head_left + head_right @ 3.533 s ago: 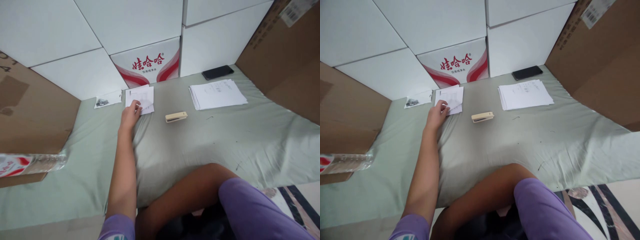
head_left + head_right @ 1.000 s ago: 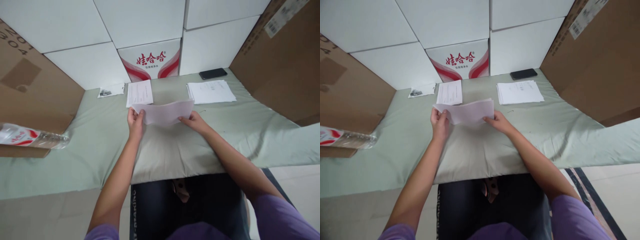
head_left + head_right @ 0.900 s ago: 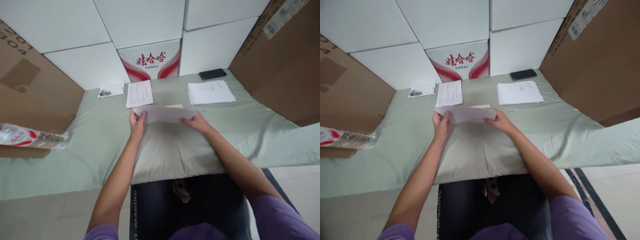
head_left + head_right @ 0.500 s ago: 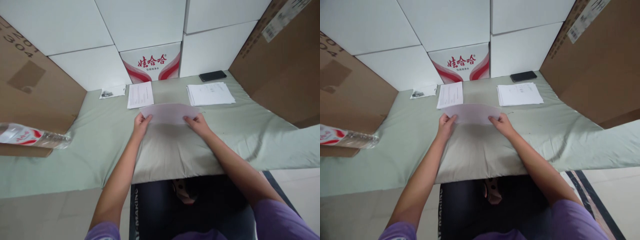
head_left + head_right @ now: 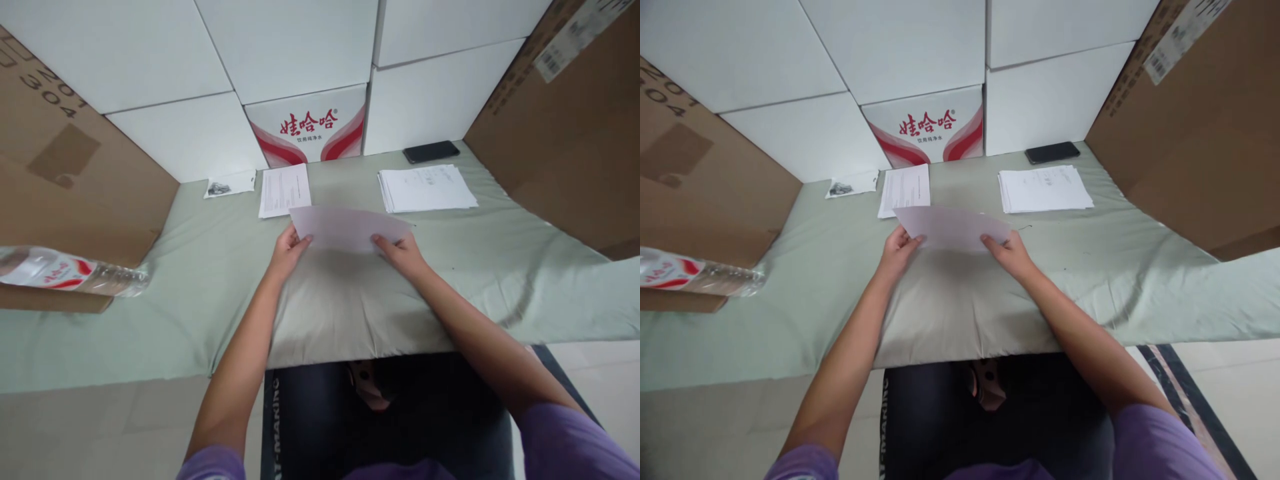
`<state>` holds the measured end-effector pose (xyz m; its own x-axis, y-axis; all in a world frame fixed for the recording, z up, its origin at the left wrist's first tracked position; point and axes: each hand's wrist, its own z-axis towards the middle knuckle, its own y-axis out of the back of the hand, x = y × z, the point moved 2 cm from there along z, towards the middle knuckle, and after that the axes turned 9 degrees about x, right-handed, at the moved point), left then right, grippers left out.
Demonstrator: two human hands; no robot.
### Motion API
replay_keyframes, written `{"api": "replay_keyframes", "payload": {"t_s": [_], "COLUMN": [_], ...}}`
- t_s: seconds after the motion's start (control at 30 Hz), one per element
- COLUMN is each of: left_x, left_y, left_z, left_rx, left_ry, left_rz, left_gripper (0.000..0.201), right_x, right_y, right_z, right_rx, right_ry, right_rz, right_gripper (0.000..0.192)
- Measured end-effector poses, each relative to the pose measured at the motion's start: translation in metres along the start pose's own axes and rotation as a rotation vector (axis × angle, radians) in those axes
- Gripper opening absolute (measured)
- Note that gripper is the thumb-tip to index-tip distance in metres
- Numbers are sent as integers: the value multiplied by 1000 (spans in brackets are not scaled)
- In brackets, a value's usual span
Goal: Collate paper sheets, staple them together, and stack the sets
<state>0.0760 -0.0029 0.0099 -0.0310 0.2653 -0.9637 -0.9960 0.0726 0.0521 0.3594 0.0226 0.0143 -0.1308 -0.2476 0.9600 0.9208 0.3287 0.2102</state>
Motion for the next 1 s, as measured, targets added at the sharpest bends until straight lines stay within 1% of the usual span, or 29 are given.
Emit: {"api": "replay_keyframes", "payload": {"t_s": [0.07,0.13,0.27,0.37,0.43,0.5,0.53,0.57,0.6,0.63,0.67,0.7,0.73,0.77,0.83,0.9,0.93,1.0], "left_x": [3,6,11,12,10,4,-1,-6,-10,-15,-19,-23,-27,-29,-30,-27,-25,-23], "left_y": [0,0,-1,-4,-3,1,4,8,11,13,14,14,14,13,12,9,8,9], "left_z": [1,1,2,2,0,-2,-4,-5,-7,-8,-10,-11,-12,-13,-14,-14,-13,-12], "left_rx": [-43,-69,-63,-50,-71,-189,-265,-315,-322,-277,-198,-128,-91,-91,-197,-327,-377,-425], "left_ry": [-32,-30,-3,-9,10,46,87,156,246,350,443,505,538,550,557,574,579,576], "left_rz": [4,33,81,80,141,256,295,290,235,131,2,-117,-209,-266,-281,-239,-216,-181], "left_gripper": [47,47,36,34,33,39,43,45,48,52,61,70,76,75,59,38,31,22], "right_x": [0,0,-1,-3,-2,4,9,14,18,22,25,26,26,25,23,21,22,25], "right_y": [0,-1,-1,-1,-1,-1,-2,-4,-6,-10,-14,-18,-22,-27,-34,-38,-39,-37], "right_z": [0,0,1,1,0,-4,-6,-9,-12,-14,-16,-18,-19,-19,-20,-21,-21,-22], "right_rx": [-6,28,17,24,29,29,40,61,94,136,182,227,268,309,386,476,518,586], "right_ry": [-6,-10,7,21,65,197,291,392,488,563,613,640,656,663,679,687,677,629], "right_rz": [-13,-41,-53,-115,-178,-269,-325,-382,-439,-495,-553,-615,-679,-742,-827,-847,-836,-783], "right_gripper": [46,45,44,40,36,32,31,31,33,37,41,43,43,42,41,43,47,57]}}
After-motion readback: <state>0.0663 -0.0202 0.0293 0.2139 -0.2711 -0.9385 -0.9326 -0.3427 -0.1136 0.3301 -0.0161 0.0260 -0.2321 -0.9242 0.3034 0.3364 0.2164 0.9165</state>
